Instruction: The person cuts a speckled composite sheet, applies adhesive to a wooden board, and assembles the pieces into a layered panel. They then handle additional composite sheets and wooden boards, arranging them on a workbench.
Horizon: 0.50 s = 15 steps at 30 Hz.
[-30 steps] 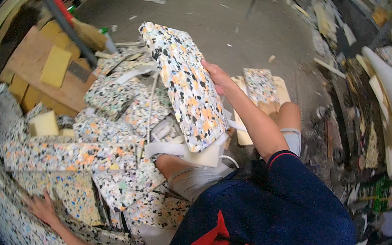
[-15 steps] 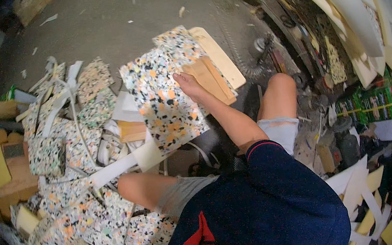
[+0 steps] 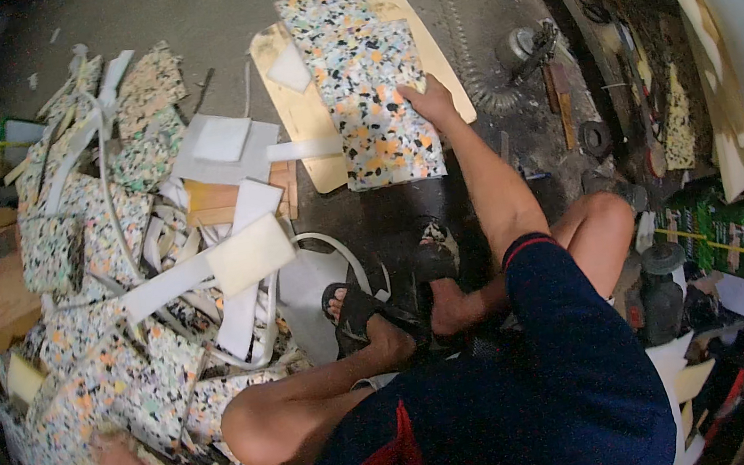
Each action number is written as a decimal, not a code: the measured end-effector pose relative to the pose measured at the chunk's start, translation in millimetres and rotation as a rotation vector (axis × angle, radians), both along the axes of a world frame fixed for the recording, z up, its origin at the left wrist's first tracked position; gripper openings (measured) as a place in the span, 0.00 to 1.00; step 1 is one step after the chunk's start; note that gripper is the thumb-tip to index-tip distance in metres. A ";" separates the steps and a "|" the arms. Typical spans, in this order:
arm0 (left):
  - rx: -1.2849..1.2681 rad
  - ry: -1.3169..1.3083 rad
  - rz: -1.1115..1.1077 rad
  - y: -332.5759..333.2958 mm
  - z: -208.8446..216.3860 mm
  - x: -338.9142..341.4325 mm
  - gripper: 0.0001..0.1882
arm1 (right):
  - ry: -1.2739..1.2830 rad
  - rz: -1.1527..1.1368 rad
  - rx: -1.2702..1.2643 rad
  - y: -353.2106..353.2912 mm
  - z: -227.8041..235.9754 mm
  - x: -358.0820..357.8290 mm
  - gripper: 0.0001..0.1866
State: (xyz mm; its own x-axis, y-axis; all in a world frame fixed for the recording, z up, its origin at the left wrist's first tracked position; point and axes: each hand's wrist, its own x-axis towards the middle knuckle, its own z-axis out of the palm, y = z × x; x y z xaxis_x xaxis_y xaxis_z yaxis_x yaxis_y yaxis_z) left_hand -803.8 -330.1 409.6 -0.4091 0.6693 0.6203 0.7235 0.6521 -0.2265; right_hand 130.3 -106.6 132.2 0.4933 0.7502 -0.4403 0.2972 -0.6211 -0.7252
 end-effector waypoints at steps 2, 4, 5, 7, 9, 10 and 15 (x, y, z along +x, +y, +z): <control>-0.091 -0.089 -0.077 17.3 -55.1 64.0 0.34 | -0.247 0.019 -0.017 -20.9 0.3 -14.6 0.55; -0.017 -0.202 -0.523 12.7 -104.3 148.0 0.31 | -0.256 0.012 -0.052 -48.3 0.5 -26.3 0.56; -0.076 -0.070 -0.561 8.7 -117.7 188.3 0.27 | -0.279 -0.023 -0.083 -62.5 -0.3 -31.9 0.53; -0.110 -0.460 -0.617 -16.5 -134.8 266.9 0.22 | -0.268 0.019 -0.108 -84.3 -2.1 -35.7 0.47; -0.103 -0.782 -0.700 -48.1 -148.2 339.2 0.22 | -0.274 0.090 -0.121 -101.4 -7.5 -36.7 0.42; -0.106 -0.954 -0.704 -66.1 -153.2 369.0 0.22 | -0.278 0.125 -0.095 -105.5 -11.8 -37.1 0.40; -0.033 -2.012 -0.401 -124.4 -177.4 454.1 0.21 | -0.392 0.241 -0.033 -119.1 -40.7 -26.5 0.30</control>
